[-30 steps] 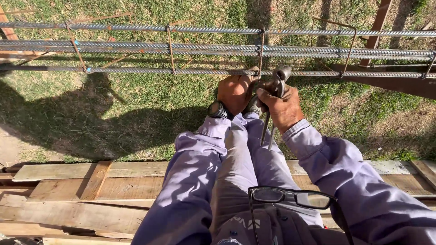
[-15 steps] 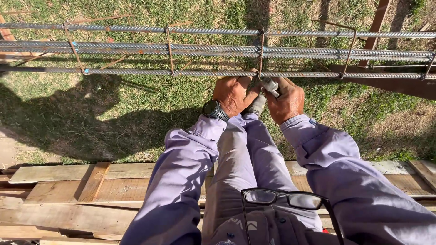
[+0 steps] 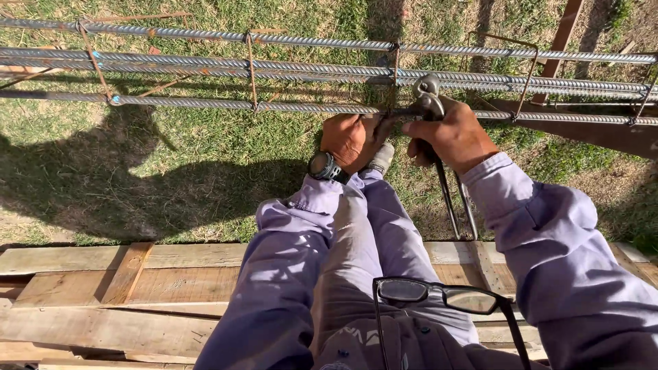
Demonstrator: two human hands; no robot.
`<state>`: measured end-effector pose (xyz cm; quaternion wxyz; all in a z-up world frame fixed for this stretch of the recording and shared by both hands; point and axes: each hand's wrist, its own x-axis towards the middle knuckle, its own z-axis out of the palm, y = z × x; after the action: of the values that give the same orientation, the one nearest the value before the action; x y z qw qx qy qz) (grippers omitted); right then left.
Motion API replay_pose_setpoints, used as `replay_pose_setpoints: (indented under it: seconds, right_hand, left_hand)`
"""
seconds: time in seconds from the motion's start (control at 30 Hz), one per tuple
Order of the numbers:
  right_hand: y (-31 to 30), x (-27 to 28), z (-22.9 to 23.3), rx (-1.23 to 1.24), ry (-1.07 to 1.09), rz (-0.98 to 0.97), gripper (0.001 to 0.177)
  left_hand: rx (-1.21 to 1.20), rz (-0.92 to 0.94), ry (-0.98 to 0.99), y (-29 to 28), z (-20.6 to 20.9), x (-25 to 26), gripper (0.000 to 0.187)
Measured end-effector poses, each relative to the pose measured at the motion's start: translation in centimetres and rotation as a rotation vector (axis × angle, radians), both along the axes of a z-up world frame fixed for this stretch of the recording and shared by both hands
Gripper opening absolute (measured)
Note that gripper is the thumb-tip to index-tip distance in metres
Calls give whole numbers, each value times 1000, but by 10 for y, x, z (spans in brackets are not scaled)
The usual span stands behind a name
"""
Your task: The person uses a rebar tying tool to twist and secure wire ties around the intersections of a steel rebar grid. They repeatedly position the tool, rotate the handle to tighten the wire, and move along the grid to fasten multiple points.
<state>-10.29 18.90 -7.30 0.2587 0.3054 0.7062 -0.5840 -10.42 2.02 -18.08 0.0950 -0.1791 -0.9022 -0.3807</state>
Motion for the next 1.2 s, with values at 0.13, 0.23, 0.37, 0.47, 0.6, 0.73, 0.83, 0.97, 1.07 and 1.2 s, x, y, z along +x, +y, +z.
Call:
replay_pose_setpoints:
  seconds: [0.13, 0.23, 0.37, 0.47, 0.6, 0.73, 0.83, 0.97, 1.07, 1.2]
  right_hand:
    - [-3, -18, -16, -248, -207, -179, 22]
    - [-6, -26, -5, -356, -301, -368, 15]
    - [-7, -26, -4, -365, -387, -399, 14]
    - [-8, -23, -14, -363, -295, -309, 15]
    - [-2, -23, -9, -434, -315, -376, 9]
    - [-4, -27, 1, -528, -317, -565, 7]
    - [-8, -24, 5, -561, -325, -638, 8]
    - [-13, -21, 13, -483, -326, -567, 9]
    - [-13, -16, 8, -381, -258, -546, 9]
    - [-22, -10, 12, -304, -120, -492, 13]
  left_hand:
    - [-141, 164, -69, 10, -3, 6, 46]
    - [-101, 176, -307, 17, 64, -5, 34]
    - [56, 117, -37, 8, -10, 7, 26]
    - [9, 85, -27, 8, 19, 0, 24]
    - [33, 152, -37, 13, 9, 8, 28]
    - [162, 110, -63, 6, 21, 2, 24]
    - [211, 42, -103, 1, 26, 0, 23]
    - [340, 96, -135, 3, 47, -3, 34]
    - [69, 99, -94, 9, 39, -2, 31]
    - [-148, 67, -81, 5, 2, 11, 19]
